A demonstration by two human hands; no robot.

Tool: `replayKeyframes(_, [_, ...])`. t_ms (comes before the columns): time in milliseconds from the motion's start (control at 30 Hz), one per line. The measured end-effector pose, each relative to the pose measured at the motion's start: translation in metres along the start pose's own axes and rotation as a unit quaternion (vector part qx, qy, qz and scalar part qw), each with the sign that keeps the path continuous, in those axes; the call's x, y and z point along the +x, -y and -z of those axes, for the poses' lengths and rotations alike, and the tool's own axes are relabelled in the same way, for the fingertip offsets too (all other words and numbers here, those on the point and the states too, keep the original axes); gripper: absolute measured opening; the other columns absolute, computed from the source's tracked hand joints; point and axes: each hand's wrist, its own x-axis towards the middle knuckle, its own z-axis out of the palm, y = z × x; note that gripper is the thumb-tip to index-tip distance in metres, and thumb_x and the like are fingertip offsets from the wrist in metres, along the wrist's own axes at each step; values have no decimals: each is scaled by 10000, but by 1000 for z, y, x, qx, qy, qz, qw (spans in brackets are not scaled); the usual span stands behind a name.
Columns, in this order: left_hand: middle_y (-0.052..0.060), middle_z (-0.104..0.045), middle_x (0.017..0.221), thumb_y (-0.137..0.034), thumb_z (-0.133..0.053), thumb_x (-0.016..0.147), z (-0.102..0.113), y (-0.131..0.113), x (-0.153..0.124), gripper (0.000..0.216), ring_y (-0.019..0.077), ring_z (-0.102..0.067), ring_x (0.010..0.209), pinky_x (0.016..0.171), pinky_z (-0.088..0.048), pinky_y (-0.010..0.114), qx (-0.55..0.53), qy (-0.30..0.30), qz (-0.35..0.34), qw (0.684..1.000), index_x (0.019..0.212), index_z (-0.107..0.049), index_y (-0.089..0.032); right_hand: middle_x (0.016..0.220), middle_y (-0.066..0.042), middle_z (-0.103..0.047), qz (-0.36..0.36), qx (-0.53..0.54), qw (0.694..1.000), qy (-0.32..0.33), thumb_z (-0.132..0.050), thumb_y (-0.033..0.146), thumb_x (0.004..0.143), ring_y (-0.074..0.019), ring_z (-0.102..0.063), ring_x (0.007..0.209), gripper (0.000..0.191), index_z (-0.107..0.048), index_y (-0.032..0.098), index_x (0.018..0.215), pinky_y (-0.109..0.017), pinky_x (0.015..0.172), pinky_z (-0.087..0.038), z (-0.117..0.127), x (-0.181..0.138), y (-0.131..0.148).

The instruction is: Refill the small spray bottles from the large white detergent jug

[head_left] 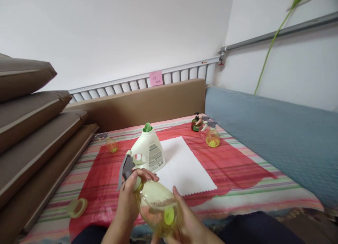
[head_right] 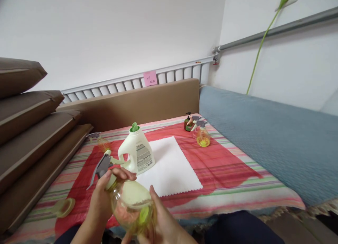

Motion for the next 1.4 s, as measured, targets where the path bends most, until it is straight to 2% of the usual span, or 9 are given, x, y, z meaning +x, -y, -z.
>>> replayKeyframes(133, [72, -629, 720, -341, -407, 830, 0, 4, -3, 332, 236, -586, 812, 858, -409, 386, 44, -10, -25, 999, 653, -616, -154, 838, -159, -701, 15, 17, 998, -54, -188, 823, 690, -126, -584, 366, 942, -463, 95, 1222, -177, 303, -392, -6, 1, -1])
replayKeyframes(367, [68, -629, 706, -347, -423, 824, 4, -1, -2, 316, 238, -598, 809, 858, -424, 394, 69, -4, -16, 997, 638, -597, -160, 1030, -64, -663, 160, -67, 984, -36, -755, 431, 596, -69, -595, 467, 857, -309, 301, 1317, -153, 427, -421, -7, -12, -12])
replayKeyframes(467, [77, -636, 740, -335, -410, 836, 7, -1, -3, 316, 234, -589, 816, 855, -419, 390, 77, 6, -12, 997, 646, -593, -161, 641, -93, -685, 130, -79, 987, -49, -522, 670, 704, -28, -423, 274, 722, -535, 83, 1122, -121, 301, -274, 0, -11, -14])
replayKeyframes(567, [74, -635, 738, -329, -406, 832, 8, 0, -4, 316, 225, -587, 805, 840, -423, 377, 50, -4, -1, 999, 633, -587, -163, 536, -120, -651, 48, -54, 995, -71, -177, 783, 739, -48, -439, 265, 885, -616, 33, 908, -122, 271, -248, -1, -9, -11])
replayKeyframes(800, [69, -640, 722, -349, -455, 817, 2, -2, -6, 294, 228, -605, 801, 840, -436, 386, 54, -14, -36, 998, 627, -590, -169, 1188, -117, -576, 162, -82, 983, -14, -647, 611, 642, -155, -648, 744, 743, -434, 228, 1242, -246, 564, -513, -16, -9, -6])
replayKeyframes(867, [72, -641, 719, -357, -459, 815, 2, -3, -6, 300, 227, -604, 792, 830, -438, 380, 65, -8, -35, 997, 624, -592, -168, 1105, -127, -627, 134, -87, 987, -13, -643, 590, 662, -110, -633, 598, 726, -436, 210, 1245, -177, 469, -461, -11, -8, -7])
replayKeyframes(1033, [67, -635, 708, -334, -438, 825, 6, -3, -7, 305, 228, -603, 791, 839, -427, 389, 28, -1, -1, 1000, 627, -590, -159, 656, -187, -678, -6, -49, 999, 4, -84, 822, 689, -62, -446, 270, 1025, -563, -4, 1065, -139, 253, -217, 3, -4, -9])
replayKeyframes(1233, [68, -637, 699, -337, -452, 810, 10, -5, -8, 294, 227, -596, 763, 801, -426, 371, 24, -14, -3, 1000, 622, -587, -155, 853, -177, -692, 51, -73, 996, -9, -484, 758, 648, -91, -592, 453, 854, -503, 90, 1179, -136, 394, -379, 6, -3, -13])
replayKeyframes(1400, [77, -638, 693, -332, -435, 812, 13, -9, -8, 308, 226, -591, 752, 791, -425, 363, -9, 14, 15, 1000, 627, -599, -149, 621, -183, -677, -59, -29, 997, 33, -139, 848, 659, -99, -473, 267, 1068, -526, -38, 1113, -156, 244, -210, 10, 4, -10])
